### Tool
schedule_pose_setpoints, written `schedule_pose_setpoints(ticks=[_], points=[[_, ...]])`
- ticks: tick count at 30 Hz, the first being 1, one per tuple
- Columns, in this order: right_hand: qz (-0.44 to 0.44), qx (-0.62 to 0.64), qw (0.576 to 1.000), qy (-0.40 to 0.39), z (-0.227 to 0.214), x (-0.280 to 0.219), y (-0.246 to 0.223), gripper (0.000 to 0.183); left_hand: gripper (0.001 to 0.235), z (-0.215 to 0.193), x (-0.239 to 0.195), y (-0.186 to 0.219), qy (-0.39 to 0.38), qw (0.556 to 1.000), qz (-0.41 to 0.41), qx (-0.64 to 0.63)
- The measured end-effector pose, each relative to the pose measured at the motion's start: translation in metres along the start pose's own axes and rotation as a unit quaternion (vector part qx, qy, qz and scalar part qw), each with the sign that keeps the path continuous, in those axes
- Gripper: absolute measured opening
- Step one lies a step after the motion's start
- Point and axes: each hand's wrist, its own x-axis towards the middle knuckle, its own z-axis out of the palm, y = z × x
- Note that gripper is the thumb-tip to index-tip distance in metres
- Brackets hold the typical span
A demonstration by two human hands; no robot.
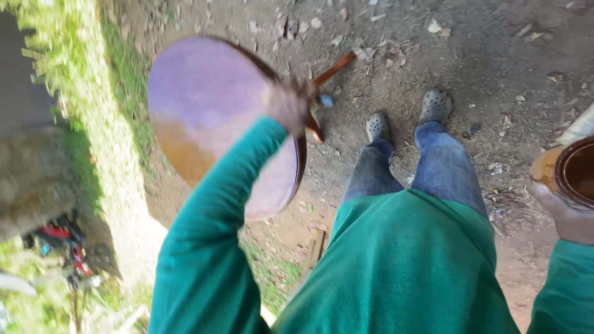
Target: The person applies a dark wood stain to a round wooden table using a yellow-handled brush. They repeatedly dip the brush into a can of stain and coat the tabletop and the table's legs and base. The person moves around the table to ensure even coverage on all surfaces.
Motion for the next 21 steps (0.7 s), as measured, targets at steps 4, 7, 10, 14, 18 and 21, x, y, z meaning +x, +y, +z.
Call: schedule_pose_setpoints(ticks=[4,7,10,14,18,21], points=[[0.014,-0.021,0.999,0.020,-0.007,-0.015,-0.003,0.065,0.047,-0.027,-0.010,0.064,-0.118,0.961,0.030,-0.250],[0.062,-0.019,0.997,0.035,-0.009,-0.033,0.022,0.058,0.034,-0.042,0.025,0.007,-0.244,0.921,-0.040,-0.301],[0.135,0.005,0.991,0.025,-0.017,-0.077,0.087,0.042,0.029,-0.004,0.059,-0.080,-0.298,0.892,-0.157,-0.301],[0.181,0.053,0.982,0.024,-0.035,-0.105,0.140,0.027,0.039,0.093,0.065,-0.182,0.011,0.977,-0.199,-0.079],[0.247,0.089,0.965,0.010,-0.041,-0.097,0.167,0.031,0.045,0.062,0.058,-0.156,0.019,0.974,-0.206,-0.089],[0.135,0.077,0.988,0.007,-0.040,-0.040,0.118,0.040,0.058,-0.013,0.054,-0.074,-0.268,0.960,-0.059,-0.064]])
